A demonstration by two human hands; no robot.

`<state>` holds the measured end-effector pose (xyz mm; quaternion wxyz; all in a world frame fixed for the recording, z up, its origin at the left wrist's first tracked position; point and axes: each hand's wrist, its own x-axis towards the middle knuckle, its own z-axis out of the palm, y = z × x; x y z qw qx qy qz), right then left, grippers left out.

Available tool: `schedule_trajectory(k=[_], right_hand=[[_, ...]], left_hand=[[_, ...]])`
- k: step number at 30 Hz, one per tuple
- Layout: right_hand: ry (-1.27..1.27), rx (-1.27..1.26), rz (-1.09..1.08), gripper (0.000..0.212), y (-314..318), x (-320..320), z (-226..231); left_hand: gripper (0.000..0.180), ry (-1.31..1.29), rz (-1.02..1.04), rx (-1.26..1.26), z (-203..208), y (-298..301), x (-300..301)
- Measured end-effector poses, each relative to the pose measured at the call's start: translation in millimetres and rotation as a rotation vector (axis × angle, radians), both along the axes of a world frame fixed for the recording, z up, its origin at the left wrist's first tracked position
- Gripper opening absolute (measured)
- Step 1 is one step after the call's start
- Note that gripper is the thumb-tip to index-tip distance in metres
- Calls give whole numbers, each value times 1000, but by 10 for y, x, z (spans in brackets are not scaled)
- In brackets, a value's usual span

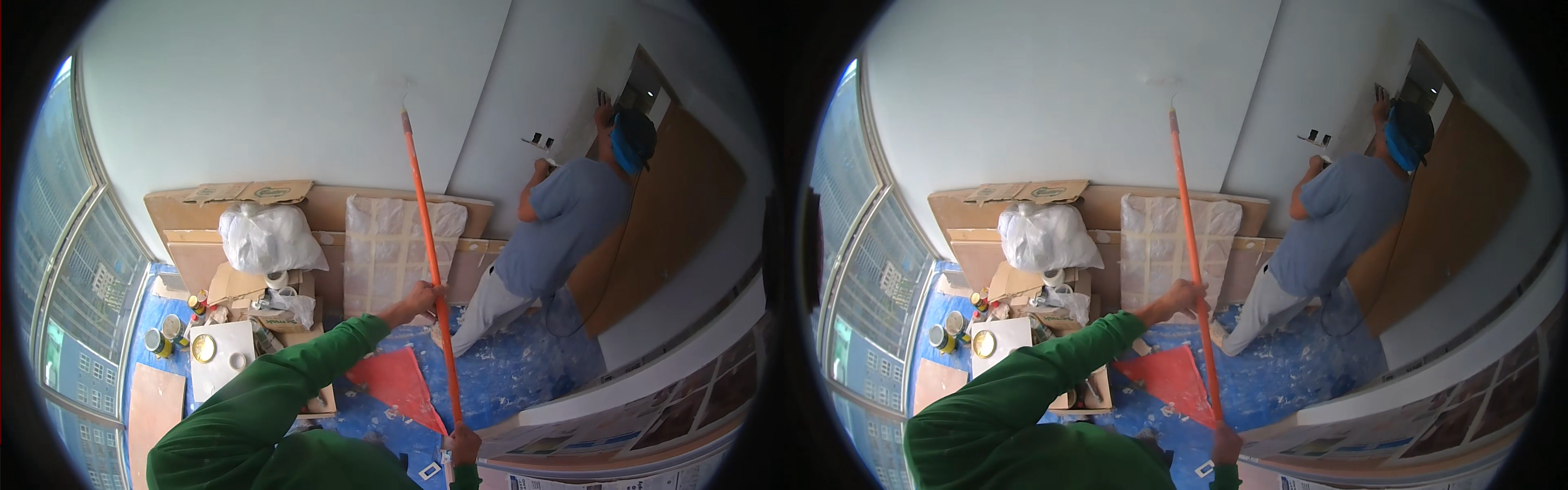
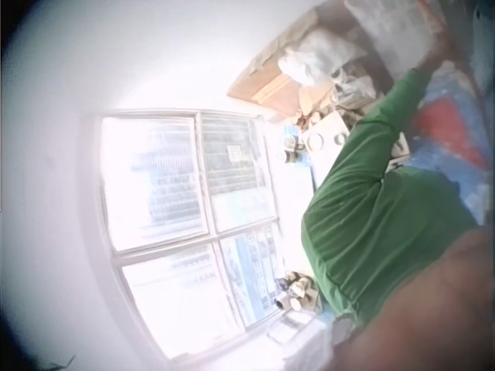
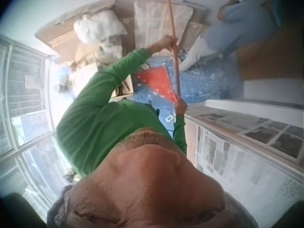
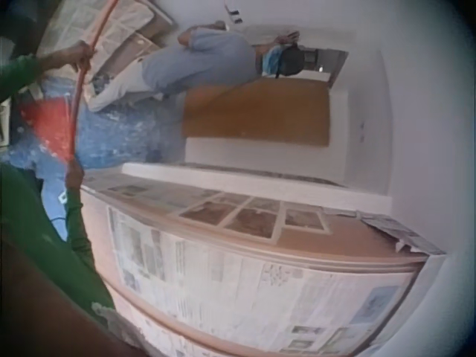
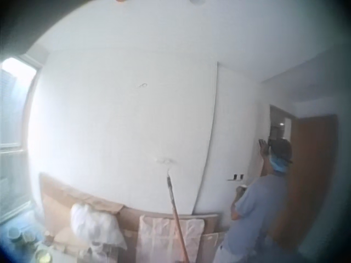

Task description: The person paints the ceiling and upper walls of a room using a paint roller attached to a long extension pole. They repeatedly dip the roller into a paint can on the floor to reload it with paint and then apply it to the surfaces. Another person is visible in the background working on a different wall.

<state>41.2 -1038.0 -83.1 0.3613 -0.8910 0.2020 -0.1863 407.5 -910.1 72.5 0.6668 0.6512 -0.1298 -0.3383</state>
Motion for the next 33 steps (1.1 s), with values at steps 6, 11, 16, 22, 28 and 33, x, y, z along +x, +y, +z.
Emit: schedule_trajectory(k=[6, 11, 16, 22, 28, 33], right_hand=[[154, 6, -62, 52, 246, -73, -140], [322, 96, -139, 53, 416, -150, -83], [449, 94, -101, 49, 420, -216, 24], [474, 12, -159, 52, 380, -341, -251], [592, 79, -114, 56, 410, -358, -193], [618, 53, -94, 55, 434, -395, -284]], left_hand=[[50, 65, 66, 27, -431, 116, -43], [44, 125, 96, 92, -708, 173, -132], [44, 169, 87, 76, -980, 189, -181], [43, 207, 91, 139, -1170, 156, -249], [43, 258, 84, 193, -1446, 164, -208], [43, 236, 75, 232, -1626, 187, -221]])
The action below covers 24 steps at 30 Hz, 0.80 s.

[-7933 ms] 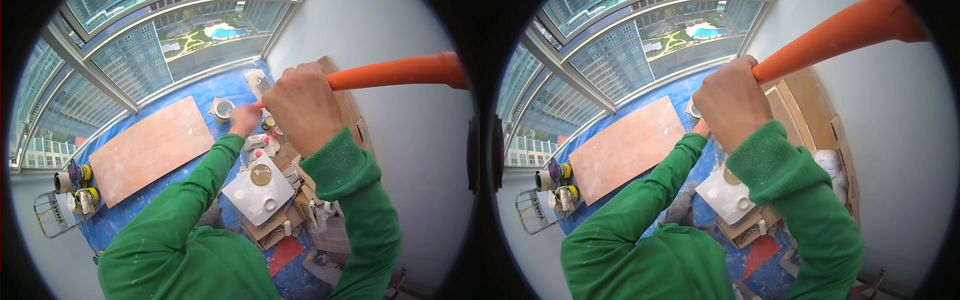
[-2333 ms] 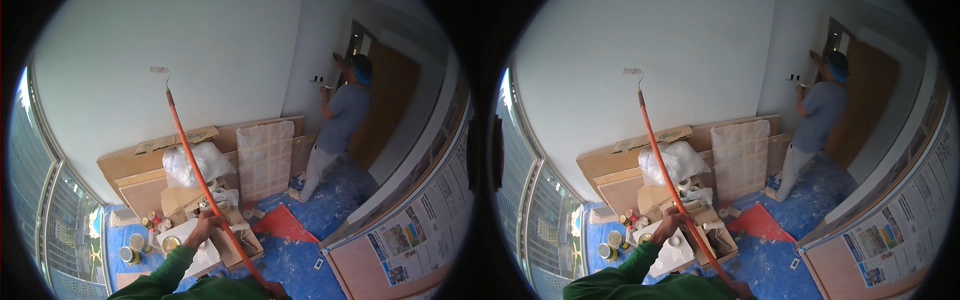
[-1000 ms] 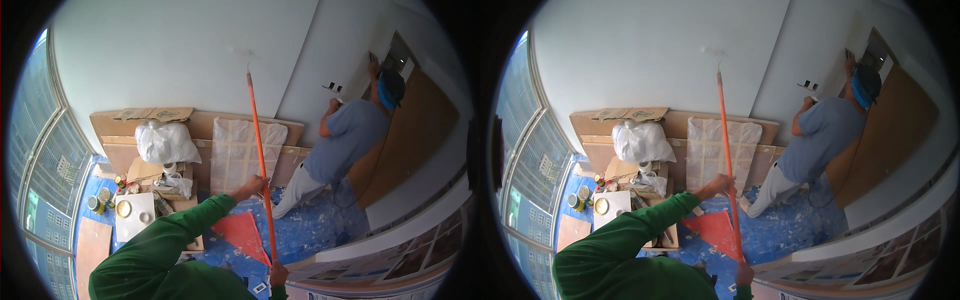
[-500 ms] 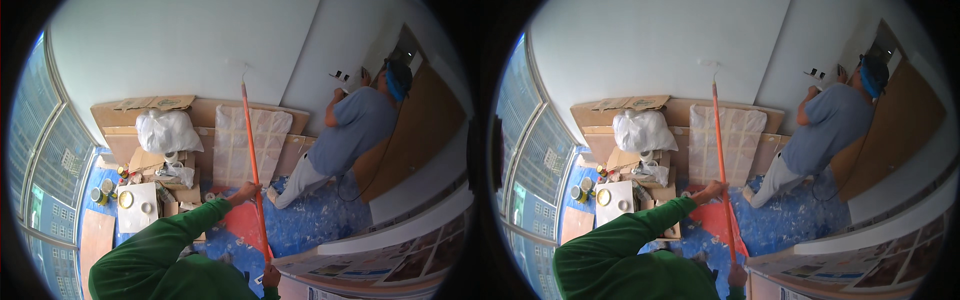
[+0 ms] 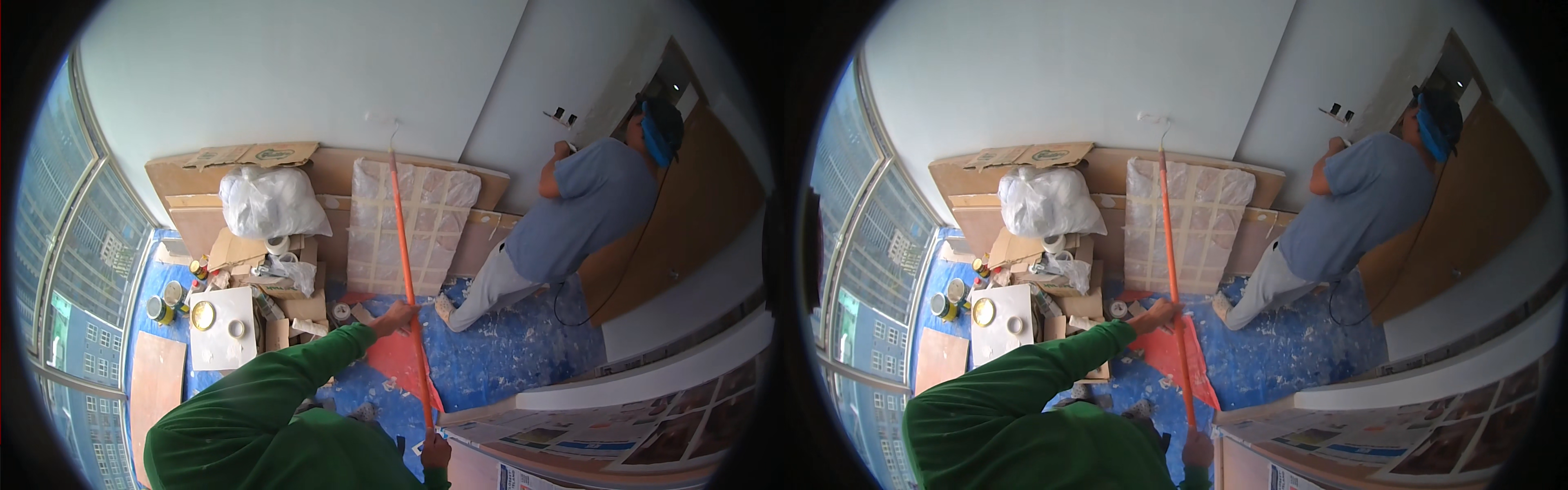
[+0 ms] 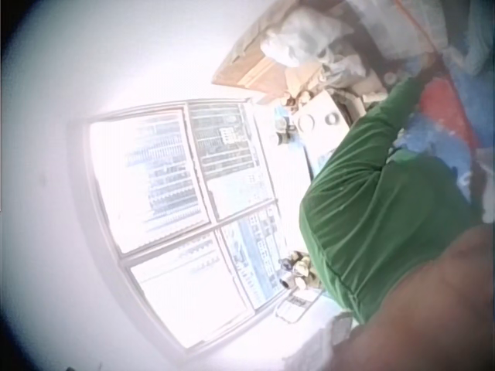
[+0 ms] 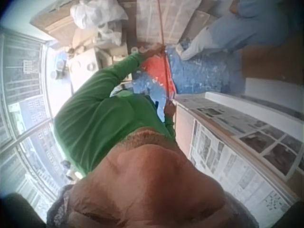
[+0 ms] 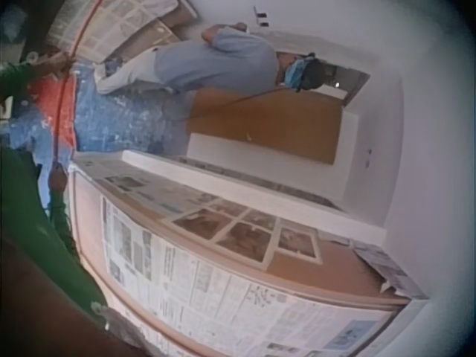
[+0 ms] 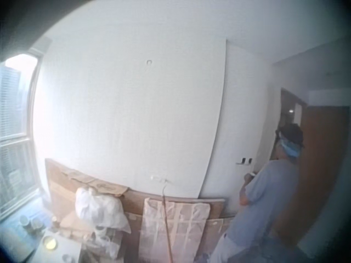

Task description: The person paints the ceiling and upper walls of a room using a paint roller attached to a long extension pole. They repeatedly dip the roller into a paint can on the floor to reload it with paint and then apply it to the surfaces. Another person is visible in the background working on a different wall.

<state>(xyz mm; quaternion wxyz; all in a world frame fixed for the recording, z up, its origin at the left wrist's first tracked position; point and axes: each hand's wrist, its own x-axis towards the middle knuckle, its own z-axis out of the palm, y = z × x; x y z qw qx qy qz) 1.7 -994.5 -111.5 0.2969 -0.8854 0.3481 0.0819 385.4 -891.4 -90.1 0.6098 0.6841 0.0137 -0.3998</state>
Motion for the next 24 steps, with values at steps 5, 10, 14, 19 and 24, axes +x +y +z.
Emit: schedule_trajectory(k=[5, 10, 14, 19, 24], right_hand=[[7, 3, -6, 55, 50, -17, -4], [3, -2, -16, 54, 67, -20, 8], [-42, -23, 8, 53, -35, -55, -60], [-107, 6, -13, 50, -111, -4, -82], [-214, 97, -20, 46, -131, 167, -140]], left_hand=[[42, 75, 44, 24, -56, 9, -17], [41, 113, 15, 10, -29, 18, -34], [40, 56, 44, 2, -44, -44, -28], [43, -54, 51, -35, 140, -46, -22], [45, -207, 57, -53, 627, -49, 41]])
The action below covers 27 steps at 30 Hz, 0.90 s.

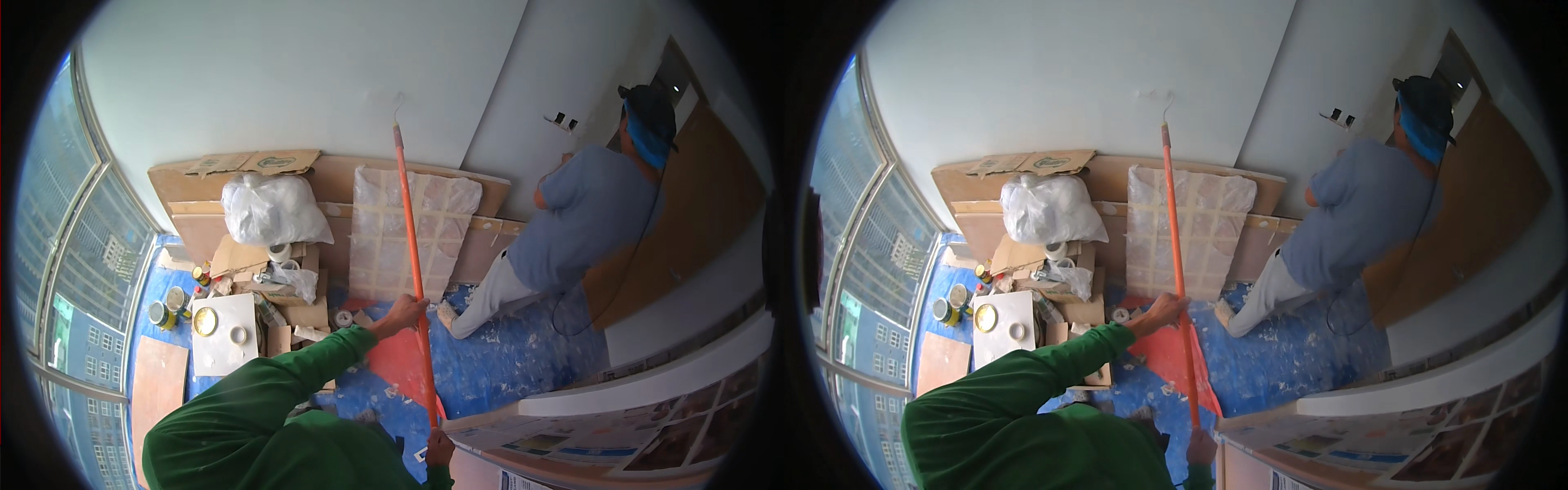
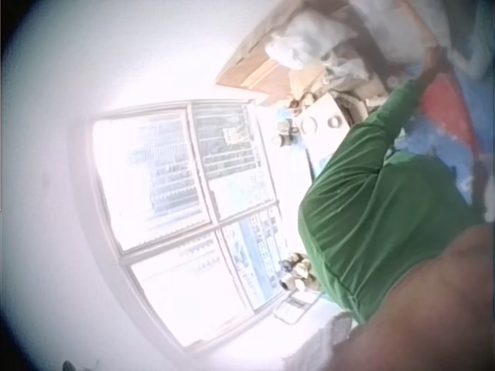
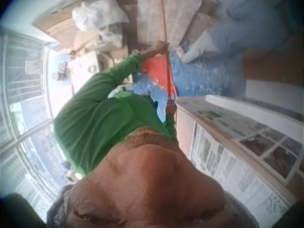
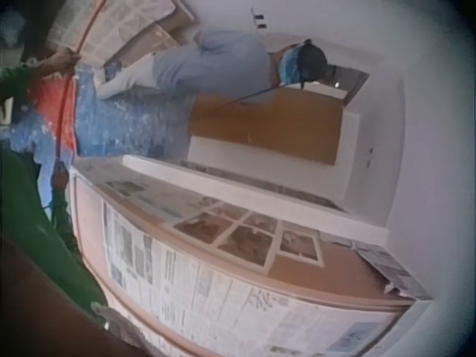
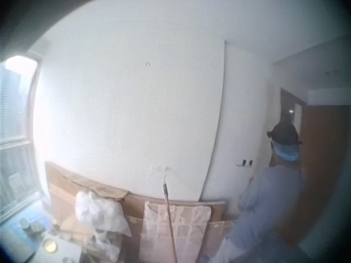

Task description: The person paints the ceiling and upper walls of a room using a paint roller attached to a long extension pole. They repeatedly dip the roller into a paint can on the floor to reload it with paint and then apply it to the surfaces. Another person is visible in the background working on a different wall.

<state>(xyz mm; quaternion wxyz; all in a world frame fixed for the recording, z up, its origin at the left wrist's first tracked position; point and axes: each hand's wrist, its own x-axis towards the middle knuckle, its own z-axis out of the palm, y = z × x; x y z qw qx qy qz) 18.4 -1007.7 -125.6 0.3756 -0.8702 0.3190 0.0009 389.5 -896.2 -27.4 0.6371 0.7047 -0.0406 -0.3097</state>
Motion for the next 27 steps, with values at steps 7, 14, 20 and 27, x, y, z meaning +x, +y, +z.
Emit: schedule_trajectory(k=[7, 14, 20, 27], right_hand=[[-345, -234, 220, 45, -18, 424, -69], [-383, -61, 52, 43, 173, 969, 422], [-261, -42, -21, 41, 138, 879, 422], [59, -113, -51, 50, 70, 246, 182]], left_hand=[[44, -172, 45, -14, 537, 43, 271], [44, -256, 41, -98, 1100, 89, 601], [43, -177, 47, -46, 791, 44, 523], [46, 43, 26, 21, -110, -93, 148]])
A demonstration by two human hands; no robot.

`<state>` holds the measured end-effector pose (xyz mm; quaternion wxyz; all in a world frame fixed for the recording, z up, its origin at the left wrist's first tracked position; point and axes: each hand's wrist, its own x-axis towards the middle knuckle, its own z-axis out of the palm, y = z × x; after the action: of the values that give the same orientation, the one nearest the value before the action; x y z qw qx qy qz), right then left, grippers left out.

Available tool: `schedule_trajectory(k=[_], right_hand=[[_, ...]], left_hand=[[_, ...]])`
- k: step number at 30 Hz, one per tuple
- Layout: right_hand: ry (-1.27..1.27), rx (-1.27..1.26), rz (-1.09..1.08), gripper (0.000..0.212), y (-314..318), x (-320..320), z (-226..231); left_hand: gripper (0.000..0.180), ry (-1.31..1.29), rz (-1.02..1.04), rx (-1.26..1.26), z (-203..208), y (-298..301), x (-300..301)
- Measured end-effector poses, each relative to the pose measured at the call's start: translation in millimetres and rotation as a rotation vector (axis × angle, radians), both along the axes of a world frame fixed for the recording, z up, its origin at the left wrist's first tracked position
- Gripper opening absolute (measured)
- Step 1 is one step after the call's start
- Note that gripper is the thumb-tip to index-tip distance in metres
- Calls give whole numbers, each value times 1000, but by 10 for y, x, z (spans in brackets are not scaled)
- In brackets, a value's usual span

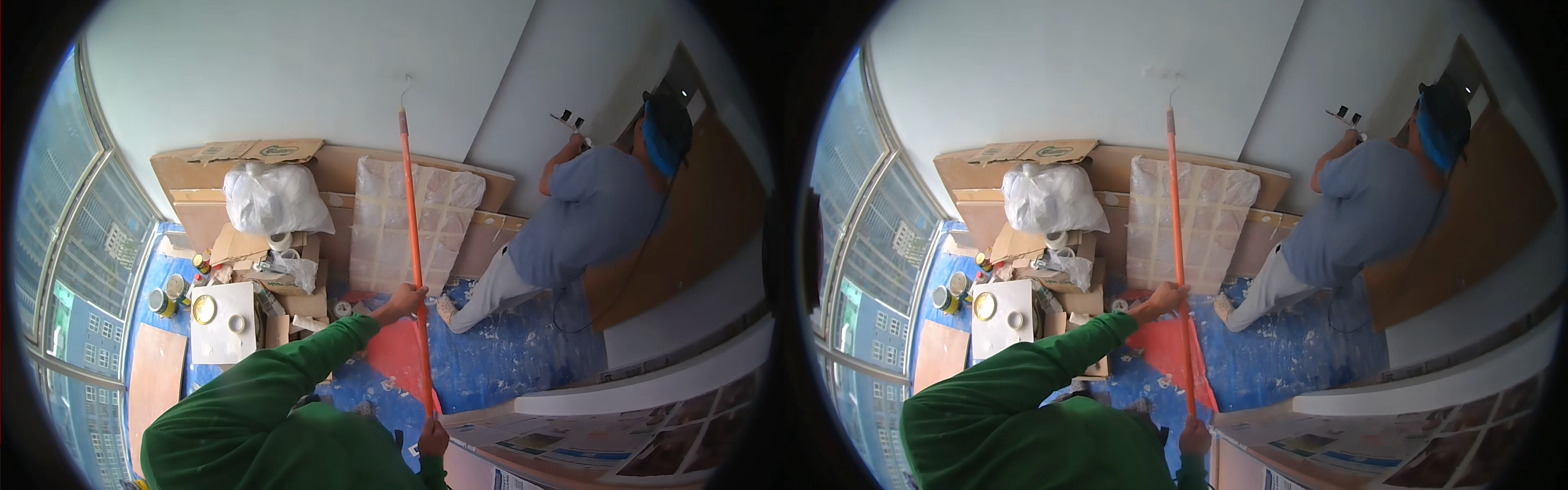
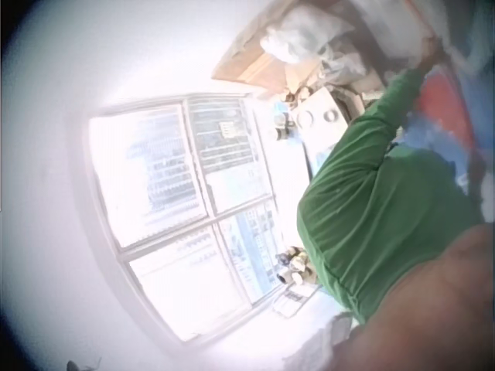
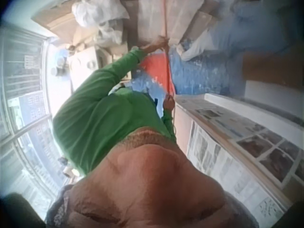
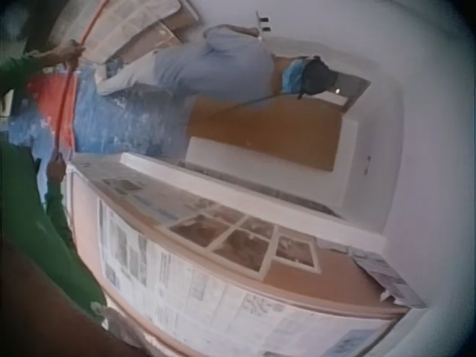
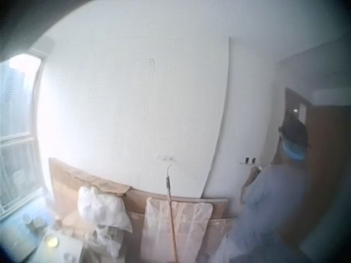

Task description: The person paints the ceiling and upper walls of a room using a paint roller attached to a long extension pole. They repeatedly dip the roller into a paint can on the floor to reload it with paint and then apply it to the surfaces. Another person is visible in the background working on a different wall.

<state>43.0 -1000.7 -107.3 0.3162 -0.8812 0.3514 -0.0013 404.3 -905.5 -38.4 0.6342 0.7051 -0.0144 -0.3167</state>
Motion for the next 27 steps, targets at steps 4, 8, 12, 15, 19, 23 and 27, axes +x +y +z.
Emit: schedule_trajectory(k=[4, 8, 12, 15, 19, 23, 27], right_hand=[[86, -10, 2, 51, 47, -128, 49], [107, -34, 23, 51, 79, -258, -72], [115, -50, 22, 52, 126, -271, -55], [147, -42, 19, 52, 145, -287, -70], [174, -43, 16, 53, 105, -315, -105], [74, 30, 20, 52, -12, -347, -183], [-111, 73, 36, 50, -120, -241, -345]], left_hand=[[46, 66, 19, 48, -368, 21, -83], [45, 134, 14, 55, -542, 38, -163], [45, 163, 6, 61, -551, 84, -211], [44, 176, -1, 117, -614, 93, -196], [42, 195, 14, 85, -588, 54, -260], [43, 151, 29, 81, -491, 15, -268], [45, -46, 15, 66, -361, -42, -166]])
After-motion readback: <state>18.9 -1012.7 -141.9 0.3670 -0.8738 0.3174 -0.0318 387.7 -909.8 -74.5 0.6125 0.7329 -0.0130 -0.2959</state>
